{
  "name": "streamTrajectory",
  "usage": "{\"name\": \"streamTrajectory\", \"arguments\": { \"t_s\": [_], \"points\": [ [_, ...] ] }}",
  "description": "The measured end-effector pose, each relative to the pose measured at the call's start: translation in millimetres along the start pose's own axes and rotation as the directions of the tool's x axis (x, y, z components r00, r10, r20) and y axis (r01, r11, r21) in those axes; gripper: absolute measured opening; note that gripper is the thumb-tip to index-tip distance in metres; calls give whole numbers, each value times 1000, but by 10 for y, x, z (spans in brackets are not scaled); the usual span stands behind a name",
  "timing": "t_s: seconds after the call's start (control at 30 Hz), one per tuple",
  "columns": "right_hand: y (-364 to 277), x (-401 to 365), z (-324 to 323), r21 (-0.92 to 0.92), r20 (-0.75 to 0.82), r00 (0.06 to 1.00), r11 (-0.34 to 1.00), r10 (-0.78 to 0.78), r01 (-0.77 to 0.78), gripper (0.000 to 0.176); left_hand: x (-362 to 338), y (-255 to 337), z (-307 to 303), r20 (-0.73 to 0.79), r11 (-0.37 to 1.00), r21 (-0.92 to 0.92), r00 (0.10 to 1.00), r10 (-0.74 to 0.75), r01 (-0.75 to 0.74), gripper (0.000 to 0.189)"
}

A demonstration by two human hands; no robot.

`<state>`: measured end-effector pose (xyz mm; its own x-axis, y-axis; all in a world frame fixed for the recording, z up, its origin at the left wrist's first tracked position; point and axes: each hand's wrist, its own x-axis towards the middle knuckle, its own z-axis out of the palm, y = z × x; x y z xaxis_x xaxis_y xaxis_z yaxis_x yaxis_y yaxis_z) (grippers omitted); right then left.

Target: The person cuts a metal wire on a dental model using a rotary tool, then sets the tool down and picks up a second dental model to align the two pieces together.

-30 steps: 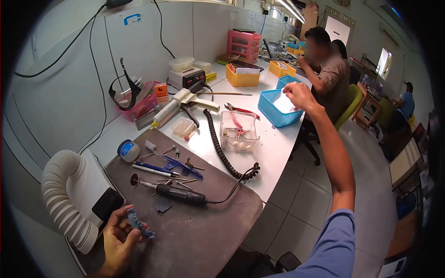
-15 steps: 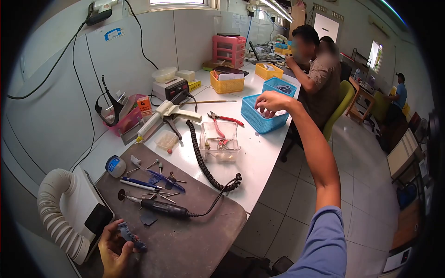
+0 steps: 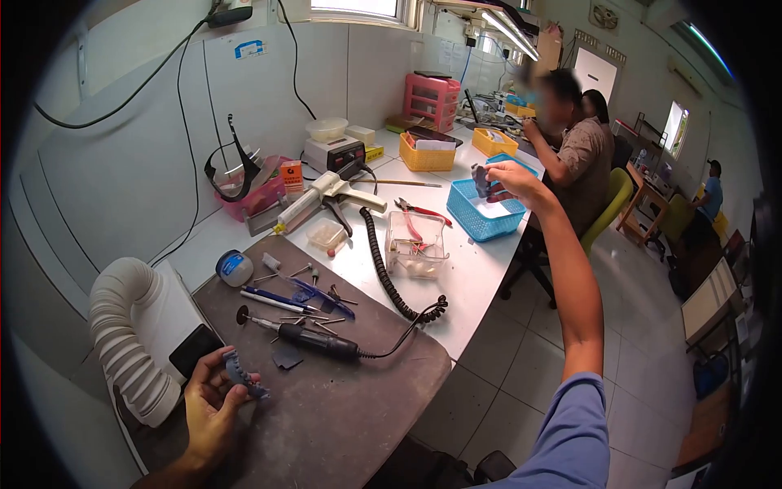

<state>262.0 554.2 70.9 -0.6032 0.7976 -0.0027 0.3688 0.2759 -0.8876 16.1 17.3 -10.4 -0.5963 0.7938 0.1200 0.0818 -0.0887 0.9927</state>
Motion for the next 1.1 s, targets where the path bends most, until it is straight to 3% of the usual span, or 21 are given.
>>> {"name": "streamTrajectory", "arguments": {
  "t_s": [0.03,0.07,0.13,0.2,0.33,0.4,0.5,0.67,0.8,0.9,1.1],
  "points": [
    [-93,-68,18,139,62,997,990,-44,35,30,-3,5,-6,14,999,-41,1000,-12,13,52],
    [-173,-129,83,130,71,996,991,-46,37,30,-7,11,-14,4,999,-49,1000,-13,14,52],
    [-373,-348,263,373,178,965,920,-195,117,33,-24,26,-30,31,993,-101,998,-55,58,53],
    [-637,-617,541,401,264,930,906,-256,136,34,-38,32,-52,20,991,-114,998,-65,67,53],
    [-1054,-1109,1287,489,466,764,850,-446,197,43,-85,77,-114,101,966,-213,987,-125,144,53],
    [-1193,-1375,1748,443,512,708,855,-487,269,58,-98,87,-123,113,961,-236,986,-124,148,53],
    [-1394,-1757,2431,444,478,711,840,-516,311,60,-102,62,-142,95,974,-207,993,-70,88,48],
    [-1401,-1832,3030,456,435,674,791,-597,407,53,-91,65,-179,47,984,-163,997,-64,71,49],
    [-1209,-1824,3149,410,463,688,823,-559,392,48,-83,62,-184,8,976,-207,998,-68,68,47],
    [-1150,-1897,3144,326,518,735,895,-438,303,47,-79,58,-171,12,963,-259,997,-79,80,48],
    [-1117,-1886,3164,328,563,700,896,-439,299,49,-91,102,-174,11,969,-225,994,-105,105,46]
  ]
}}
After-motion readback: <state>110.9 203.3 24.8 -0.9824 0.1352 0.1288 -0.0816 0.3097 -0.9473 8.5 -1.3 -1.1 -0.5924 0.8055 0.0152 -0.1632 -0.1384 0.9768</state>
